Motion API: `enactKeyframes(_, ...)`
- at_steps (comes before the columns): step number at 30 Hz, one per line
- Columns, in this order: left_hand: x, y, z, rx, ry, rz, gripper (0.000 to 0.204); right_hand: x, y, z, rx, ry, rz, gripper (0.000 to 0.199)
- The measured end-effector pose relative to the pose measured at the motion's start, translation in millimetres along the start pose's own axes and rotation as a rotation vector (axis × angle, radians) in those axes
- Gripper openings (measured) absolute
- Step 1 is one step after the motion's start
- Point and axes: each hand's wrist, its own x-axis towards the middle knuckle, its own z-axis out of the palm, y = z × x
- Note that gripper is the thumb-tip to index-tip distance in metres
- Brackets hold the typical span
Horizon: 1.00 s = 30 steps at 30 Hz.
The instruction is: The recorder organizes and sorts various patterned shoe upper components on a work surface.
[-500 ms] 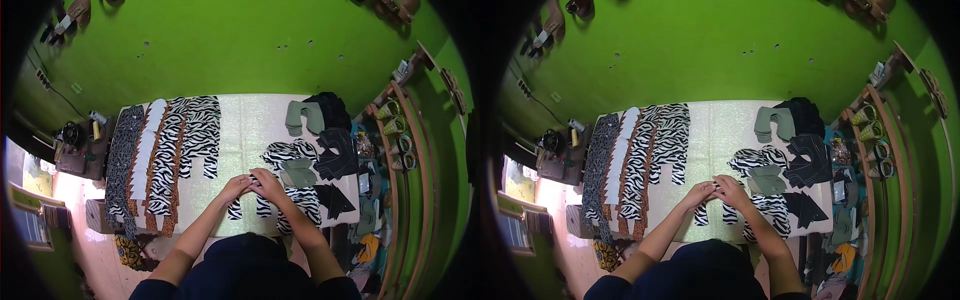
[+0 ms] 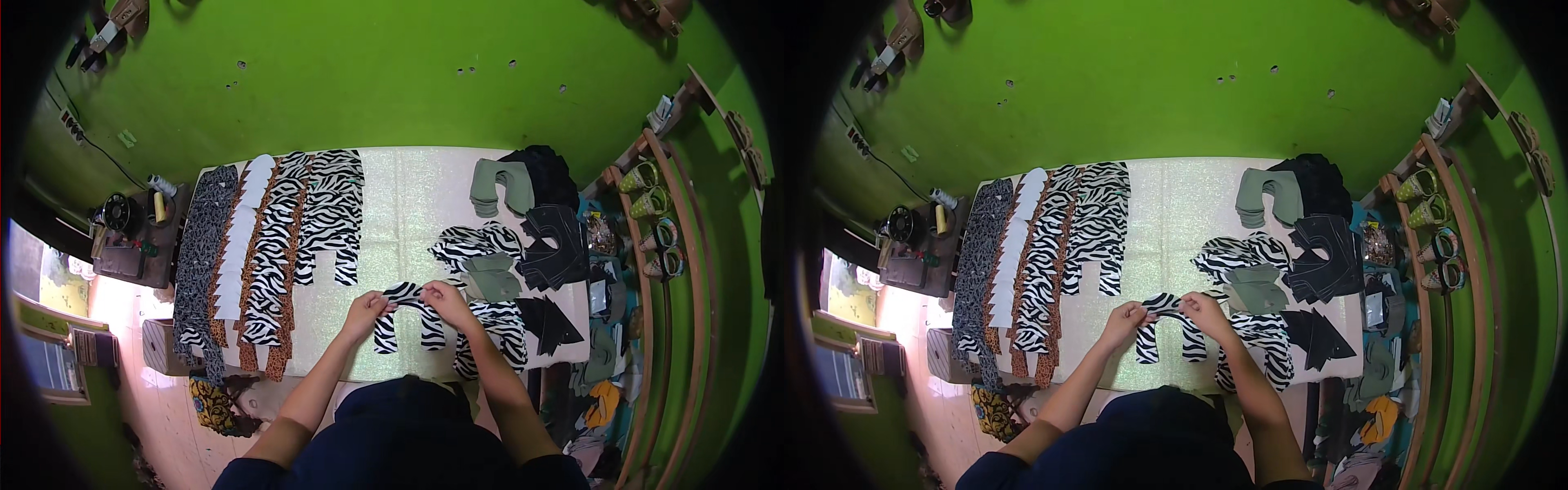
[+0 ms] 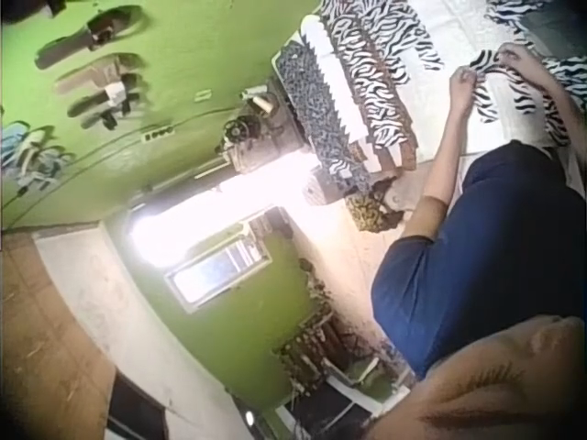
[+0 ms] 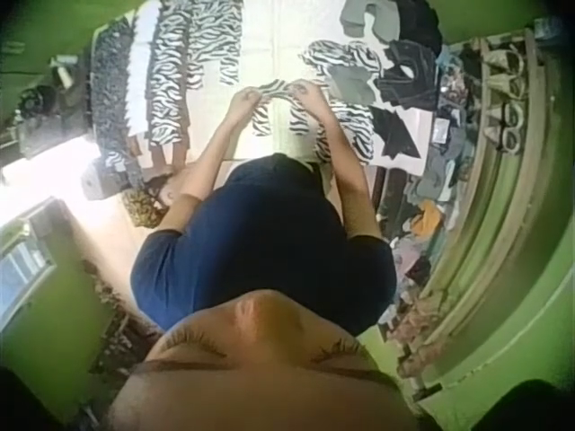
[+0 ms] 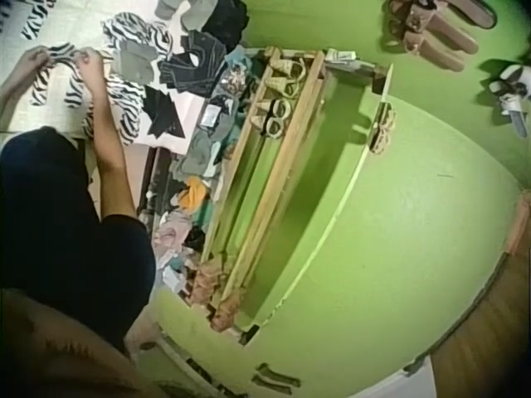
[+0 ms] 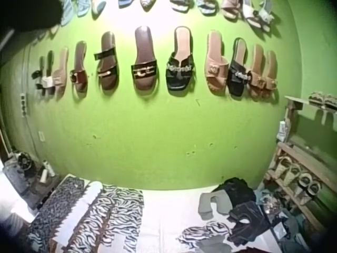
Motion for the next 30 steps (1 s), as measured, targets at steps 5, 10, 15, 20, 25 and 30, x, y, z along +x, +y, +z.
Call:
enactKeyframes(5, -18, -18, -4, 0.190, -0.007, -0.064, 0.022, -21, 3, 12, -0.015, -0.145, 0.091, 0.016)
enactKeyframes(10, -26, -22, 3, 0.191, -0.009, -0.070, 0.020, -26, 8, 9, -0.456, 0.138, -0.273, 0.026)
enactKeyframes(15, -21, -19, 7, 0.183, 0.002, -0.046, 0.018, -24, 7, 19, -0.238, 0.196, -0.253, 0.028)
enactKeyframes(20, -18, -18, 9, 0.291, 0.084, 0.054, 0.019, -19, 20, 27, -0.057, 0.078, -0.008, 0.031)
enactKeyframes(25, -19, -4, 11, 0.748, 0.213, 0.080, 0.026, -11, 25, 34, -0.279, 0.215, -0.037, 0.028)
enactKeyframes(30, -11, -9, 10, 0.979, 0.273, 0.130, 0.031, -11, 26, 41, -0.379, 0.275, -0.022, 0.025)
